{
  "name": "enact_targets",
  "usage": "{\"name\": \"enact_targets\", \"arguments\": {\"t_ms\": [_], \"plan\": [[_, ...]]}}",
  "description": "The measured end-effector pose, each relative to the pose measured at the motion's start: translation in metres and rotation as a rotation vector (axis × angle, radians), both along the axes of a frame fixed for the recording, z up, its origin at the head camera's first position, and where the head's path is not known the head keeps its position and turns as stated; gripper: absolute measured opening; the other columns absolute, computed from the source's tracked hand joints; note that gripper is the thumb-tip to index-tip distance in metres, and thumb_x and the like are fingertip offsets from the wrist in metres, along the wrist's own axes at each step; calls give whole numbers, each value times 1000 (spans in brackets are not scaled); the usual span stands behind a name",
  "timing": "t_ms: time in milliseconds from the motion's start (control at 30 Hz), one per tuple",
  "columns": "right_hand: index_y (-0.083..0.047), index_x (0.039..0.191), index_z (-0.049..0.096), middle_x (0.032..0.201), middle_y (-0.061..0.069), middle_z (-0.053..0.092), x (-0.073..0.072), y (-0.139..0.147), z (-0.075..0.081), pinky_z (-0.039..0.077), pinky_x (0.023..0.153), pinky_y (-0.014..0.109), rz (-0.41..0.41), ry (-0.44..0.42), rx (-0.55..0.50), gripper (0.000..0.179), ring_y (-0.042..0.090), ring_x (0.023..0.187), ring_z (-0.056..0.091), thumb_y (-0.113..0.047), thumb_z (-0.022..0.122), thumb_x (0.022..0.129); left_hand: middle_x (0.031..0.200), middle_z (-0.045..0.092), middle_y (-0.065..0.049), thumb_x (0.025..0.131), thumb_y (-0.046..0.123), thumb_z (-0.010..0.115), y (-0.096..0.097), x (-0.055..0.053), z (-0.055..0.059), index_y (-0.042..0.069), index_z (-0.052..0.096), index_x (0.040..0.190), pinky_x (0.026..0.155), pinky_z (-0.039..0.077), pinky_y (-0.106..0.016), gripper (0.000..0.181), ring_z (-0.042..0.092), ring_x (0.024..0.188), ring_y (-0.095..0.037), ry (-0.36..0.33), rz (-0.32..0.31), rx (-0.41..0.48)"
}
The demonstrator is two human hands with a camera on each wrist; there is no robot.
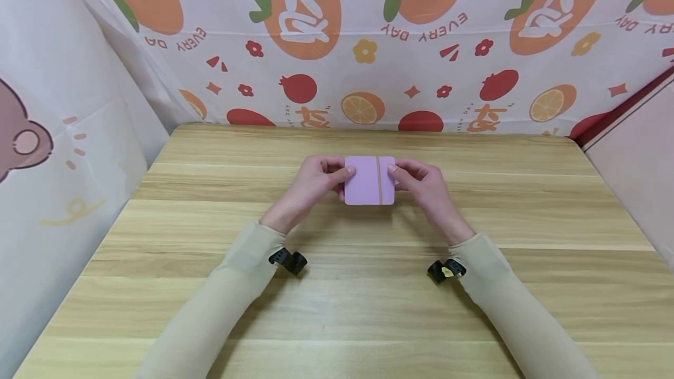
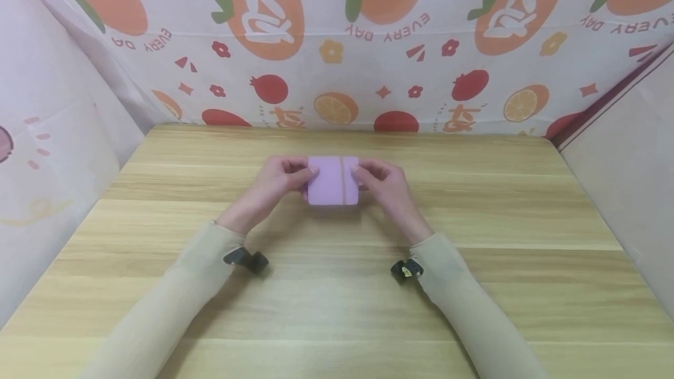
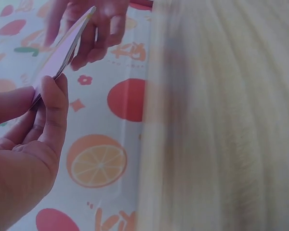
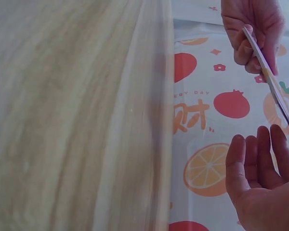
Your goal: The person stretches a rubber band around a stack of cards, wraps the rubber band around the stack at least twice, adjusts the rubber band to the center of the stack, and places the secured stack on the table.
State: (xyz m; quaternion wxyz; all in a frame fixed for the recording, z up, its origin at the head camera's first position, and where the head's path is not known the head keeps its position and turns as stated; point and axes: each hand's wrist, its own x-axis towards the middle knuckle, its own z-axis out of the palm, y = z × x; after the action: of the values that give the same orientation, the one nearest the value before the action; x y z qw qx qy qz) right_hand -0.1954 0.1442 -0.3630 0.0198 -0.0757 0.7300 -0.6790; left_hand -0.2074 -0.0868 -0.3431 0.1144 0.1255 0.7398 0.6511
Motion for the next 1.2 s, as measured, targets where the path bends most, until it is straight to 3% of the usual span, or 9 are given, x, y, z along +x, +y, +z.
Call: {"name": "enact_targets", "arguments": {"t_ms": [200, 433, 833, 1100, 1200], "plan": [[2, 117, 66, 109, 9, 65, 1, 1, 0, 50, 90, 42, 83, -41, 51, 35, 21, 95, 59, -24, 69, 93, 79, 62, -13, 96, 11, 63, -7, -3, 6, -5, 65, 94, 62, 53, -32, 17, 56, 61, -19, 7, 38, 31], [-1, 108, 68, 104, 9, 64, 3, -1, -1, 48, 95, 47, 223, -94, 81, 27, 27, 98, 57, -22, 71, 91, 78, 60, -12, 96, 11, 63, -8, -3, 10, -6, 65, 93, 60, 52, -27, 18, 56, 61, -18, 10, 107, 47], [0, 107, 72, 97, 10, 70, 4, -7, -8, 51, 84, 36, 158, -88, 150, 29, 20, 88, 58, -23, 75, 89, 70, 59, -6, 96, 7, 63, -3, 2, 7, -7, 65, 93, 55, 48, -23, 14, 53, 56, -14, 34, 166, 78], [4, 105, 72, 103, 25, 67, 7, -13, -8, 51, 89, 49, 125, -116, 119, 30, 37, 93, 61, -22, 74, 89, 70, 59, -5, 95, 7, 64, 0, 2, 3, -8, 65, 97, 53, 46, -21, 15, 52, 57, -12, 35, 206, 94], [4, 102, 72, 101, 26, 67, 8, -15, -7, 51, 87, 47, 95, -115, 102, 28, 32, 87, 63, -22, 73, 89, 72, 60, -7, 96, 8, 64, 1, 3, 4, -8, 66, 97, 53, 46, -21, 16, 53, 58, -13, 41, 222, 104]]}}
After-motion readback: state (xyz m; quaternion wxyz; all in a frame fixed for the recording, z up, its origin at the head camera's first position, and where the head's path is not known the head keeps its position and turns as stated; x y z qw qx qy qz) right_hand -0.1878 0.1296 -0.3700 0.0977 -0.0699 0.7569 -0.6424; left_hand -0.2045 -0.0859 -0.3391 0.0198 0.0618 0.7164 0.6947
